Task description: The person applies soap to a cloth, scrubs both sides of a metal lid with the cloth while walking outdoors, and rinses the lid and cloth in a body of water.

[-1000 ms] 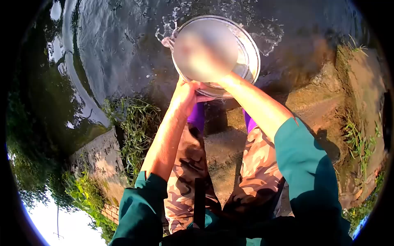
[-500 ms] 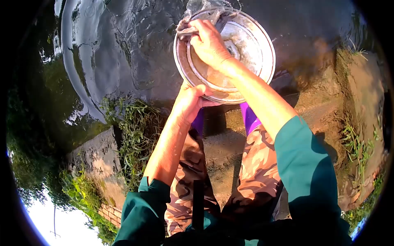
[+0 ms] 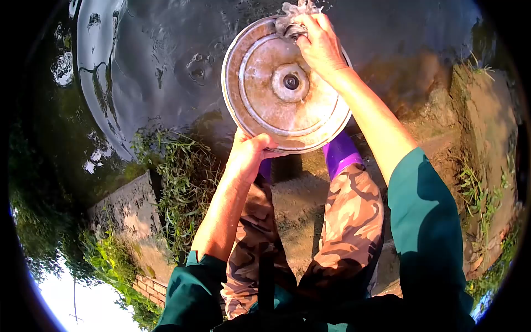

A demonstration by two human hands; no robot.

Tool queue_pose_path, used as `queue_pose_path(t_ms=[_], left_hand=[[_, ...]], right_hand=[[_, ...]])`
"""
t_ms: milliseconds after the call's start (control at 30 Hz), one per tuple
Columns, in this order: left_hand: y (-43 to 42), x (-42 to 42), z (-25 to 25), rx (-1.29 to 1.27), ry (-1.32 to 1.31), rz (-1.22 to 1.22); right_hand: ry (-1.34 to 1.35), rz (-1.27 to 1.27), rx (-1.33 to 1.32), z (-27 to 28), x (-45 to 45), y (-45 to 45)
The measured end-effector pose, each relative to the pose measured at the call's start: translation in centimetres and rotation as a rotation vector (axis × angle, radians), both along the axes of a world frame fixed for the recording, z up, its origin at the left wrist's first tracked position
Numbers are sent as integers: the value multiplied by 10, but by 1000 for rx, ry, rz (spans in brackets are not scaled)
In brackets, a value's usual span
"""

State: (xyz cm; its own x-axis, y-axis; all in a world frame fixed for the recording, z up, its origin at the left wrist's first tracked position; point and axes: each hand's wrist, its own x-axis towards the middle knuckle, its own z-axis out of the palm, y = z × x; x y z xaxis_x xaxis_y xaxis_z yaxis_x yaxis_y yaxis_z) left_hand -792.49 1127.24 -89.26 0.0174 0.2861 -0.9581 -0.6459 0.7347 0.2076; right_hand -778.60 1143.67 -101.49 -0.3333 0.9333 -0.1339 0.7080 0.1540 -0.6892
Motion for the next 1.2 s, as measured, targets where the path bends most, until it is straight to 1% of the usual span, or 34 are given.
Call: queue_pose_path(t_ms=[33, 67, 100, 133, 167, 200, 233, 267, 300, 333, 367, 433, 467, 500, 533, 567, 600, 633, 667, 700, 733, 767, 800, 833, 867, 900, 933, 967, 1000, 1033, 1100, 1133, 1167, 1200], left_hand=[[2, 3, -2, -11, -32, -35], [7, 4, -1, -6, -30, -42], [14, 4, 3, -25, -17, -27], [17, 3, 6, -50, -3, -9], [11, -3, -1, -40, 52, 16], [7, -12, -10, -13, 85, -1], [6, -23, -17, 17, 118, -15], [15, -32, -17, 40, 121, 60], [17, -48, -23, 39, 138, 47], [27, -59, -17, 65, 236, 52], [25, -80, -23, 65, 311, 35], [30, -118, -27, 88, 499, -33], [29, -147, -35, 99, 537, -26], [36, -172, -35, 106, 578, 17], [39, -206, -42, 102, 660, 14], [43, -240, -48, 104, 784, -41], [44, -274, -60, 134, 860, -28], [50, -294, -67, 157, 928, 33], [52, -326, -88, 150, 978, 58], [53, -344, -112, 241, 958, 179], [53, -359, -149, 290, 889, 269], [61, -347, -187, 271, 729, 380], [75, -321, -231, 201, 545, 555], [103, -269, -261, 226, 458, 692], [126, -215, -277, 341, 339, 844], [140, -172, -299, 328, 329, 844], [152, -133, -319, 472, 311, 660], [159, -102, -315, 483, -49, 944], [167, -69, -307, 408, -398, 1238], [171, -58, -329, 413, -355, 1117], [170, -20, -316, 437, -397, 641], [166, -4, -299, 437, -391, 634], [164, 12, -276, 385, -337, 566], [161, 24, -256, 338, -284, 499]], right_hand=[[104, 22, 38, 0, -17, 0], [202, 11, -63, 5, -36, -5], [315, -36, -109, 8, -54, -15], [425, -13, -231, 10, -64, -23], [503, -21, -407, 22, -70, -32], [494, 44, -533, 36, -71, -43], [541, 129, -566, 38, -70, -61], [546, 207, -675, 42, -65, -72], [546, 261, -747, 41, -56, -74], [459, 271, -785, 33, -46, -71], [372, 280, -817, 21, -34, -62], [340, 20, -1018, -7, -3, -24], [494, -101, -943, -28, 20, -6], [430, -263, -918, -34, 43, 21], [471, -362, -884, -46, 73, 45], [471, -431, -904, -61, 109, 67], [526, -503, -870, -69, 143, 83], [385, -621, -794, -73, 174, 97], [220, -906, -663, -66, 181, 104], [188, -945, -595, -93, 215, 111], [286, -918, -614, -104, 212, 104], [383, -890, -621, -111, 205, 100], [419, -821, -659, -125, 192, 95], [456, -751, -696, -138, 177, 90], [485, -679, -762, -148, 157, 87], [543, -612, -861, -154, 129, 86], [640, -587, -984, -155, 103, 89], [757, -588, -1113, -154, 80, 90], [875, -614, -1226, -148, 60, 88], [996, -647, -1297, -138, 44, 84], [1173, -662, -1178, -102, 4, 65], [1284, -570, -882, -144, -3, 50], [1201, -624, -887, -106, -18, 41], [1005, -621, -829, -104, -22, 38]])
